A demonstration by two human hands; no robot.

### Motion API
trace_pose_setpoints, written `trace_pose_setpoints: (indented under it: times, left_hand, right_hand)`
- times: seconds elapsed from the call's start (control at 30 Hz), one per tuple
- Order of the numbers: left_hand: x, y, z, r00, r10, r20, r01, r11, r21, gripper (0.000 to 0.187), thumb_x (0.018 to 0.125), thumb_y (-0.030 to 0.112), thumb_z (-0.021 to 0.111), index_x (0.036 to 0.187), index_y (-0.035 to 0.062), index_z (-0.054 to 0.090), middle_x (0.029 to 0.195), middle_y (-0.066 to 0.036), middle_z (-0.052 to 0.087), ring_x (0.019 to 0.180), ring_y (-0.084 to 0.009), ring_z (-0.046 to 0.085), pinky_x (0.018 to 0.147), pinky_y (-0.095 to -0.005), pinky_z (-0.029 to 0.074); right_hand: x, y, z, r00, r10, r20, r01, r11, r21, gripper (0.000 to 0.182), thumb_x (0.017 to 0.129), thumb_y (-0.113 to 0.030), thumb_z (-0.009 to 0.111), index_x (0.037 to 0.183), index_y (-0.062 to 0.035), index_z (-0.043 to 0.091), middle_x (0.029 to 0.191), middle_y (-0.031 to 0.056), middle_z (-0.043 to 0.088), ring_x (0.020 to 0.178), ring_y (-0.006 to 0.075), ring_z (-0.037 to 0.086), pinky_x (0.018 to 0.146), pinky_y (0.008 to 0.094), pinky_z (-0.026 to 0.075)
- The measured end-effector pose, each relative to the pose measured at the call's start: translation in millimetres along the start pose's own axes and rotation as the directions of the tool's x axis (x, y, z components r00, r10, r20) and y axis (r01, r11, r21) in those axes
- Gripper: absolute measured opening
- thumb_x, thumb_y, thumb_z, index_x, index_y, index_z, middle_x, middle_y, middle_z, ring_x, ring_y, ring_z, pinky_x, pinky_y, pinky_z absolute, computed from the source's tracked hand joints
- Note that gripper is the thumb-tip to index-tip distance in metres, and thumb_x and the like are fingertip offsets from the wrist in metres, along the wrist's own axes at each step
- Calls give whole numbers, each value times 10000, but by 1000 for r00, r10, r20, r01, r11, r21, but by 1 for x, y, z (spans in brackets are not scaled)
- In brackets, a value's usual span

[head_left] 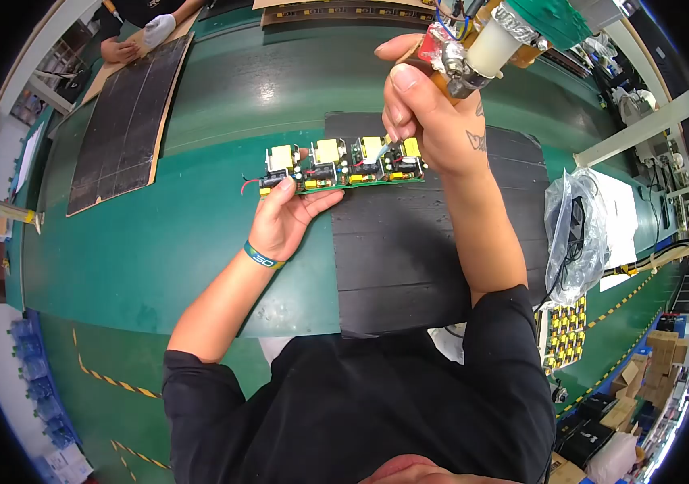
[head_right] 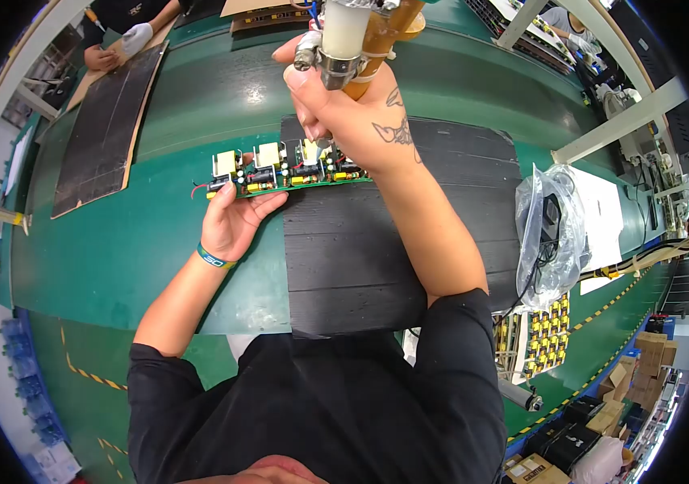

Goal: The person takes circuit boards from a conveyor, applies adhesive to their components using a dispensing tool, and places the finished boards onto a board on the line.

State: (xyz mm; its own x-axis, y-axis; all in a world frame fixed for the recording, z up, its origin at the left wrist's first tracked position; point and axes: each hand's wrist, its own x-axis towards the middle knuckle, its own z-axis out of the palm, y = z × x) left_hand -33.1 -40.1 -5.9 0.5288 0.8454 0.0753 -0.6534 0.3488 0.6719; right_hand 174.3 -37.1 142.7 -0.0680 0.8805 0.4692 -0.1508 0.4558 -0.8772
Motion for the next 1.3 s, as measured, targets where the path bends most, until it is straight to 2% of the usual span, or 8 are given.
trace_pose_setpoints:
  times: [0.27, 0.53, 0.63, 0.93, 1.03, 1.2, 1.3]
  left_hand:
    - [-1, -4, 5, 999, -45, -26, 46, 999, 28, 531, 962, 304, 507, 1413, 87, 330, 1315, -176, 522, 1163, -333, 563, 1023, -482, 442]
    - [-5, -10, 12, 987, -150, 49, 148, 988, 47, 543, 960, 264, 522, 1411, 38, 322, 1316, -170, 518, 1167, -320, 560, 1020, -474, 451]
    - [-6, -10, 16, 989, -139, 51, 140, 990, -24, 356, 991, 156, 447, 1304, -13, 443, 1250, -169, 571, 1137, -287, 583, 998, -461, 475]
    - [-6, -7, 16, 989, -129, 76, 131, 991, -32, 357, 990, 151, 445, 1305, -15, 439, 1251, -175, 568, 1132, -289, 587, 997, -459, 476]
    - [-5, -8, 10, 989, -134, 58, 133, 991, 27, 539, 964, 260, 517, 1407, 20, 326, 1326, -177, 503, 1180, -321, 549, 1021, -488, 446]
    - [-5, -6, 13, 992, -116, 59, 115, 993, 22, 530, 967, 254, 512, 1405, 18, 329, 1331, -180, 499, 1185, -324, 545, 1026, -494, 440]
    - [-5, -7, 15, 992, -115, 57, 117, 993, -27, 377, 988, 169, 458, 1316, -15, 434, 1262, -178, 561, 1138, -286, 582, 997, -460, 475]
  right_hand:
    - [-4, -2, 8, 1000, -18, 23, 18, 1000, 11, 281, 923, -144, 556, 1134, 38, 525, 615, 29, 495, 469, 77, 418, 463, 253, 433]
    - [-12, 1, 23, 998, 26, 64, -27, 999, 18, 287, 918, -177, 567, 1116, 28, 527, 596, 31, 493, 457, 88, 418, 449, 252, 425]
    - [-12, 5, 26, 997, 32, 70, -34, 999, 34, 280, 918, -180, 570, 1106, 21, 524, 590, 31, 490, 454, 88, 417, 443, 253, 420]
    - [-13, 12, 25, 997, -11, 72, 7, 999, 49, 257, 925, -166, 561, 1107, 9, 517, 587, 34, 482, 451, 87, 410, 433, 261, 413]
    - [-12, 11, 23, 998, -24, 66, 20, 999, 50, 261, 927, -164, 555, 1117, 11, 516, 591, 34, 482, 454, 87, 410, 436, 262, 416]
    - [-10, 10, 22, 999, -26, 44, 24, 998, 55, 279, 927, -166, 552, 1135, 16, 514, 601, 33, 484, 462, 88, 415, 446, 262, 424]
    - [-11, 9, 22, 999, -33, 43, 31, 998, 53, 289, 927, -172, 552, 1140, 18, 511, 602, 31, 481, 462, 88, 416, 450, 261, 426]
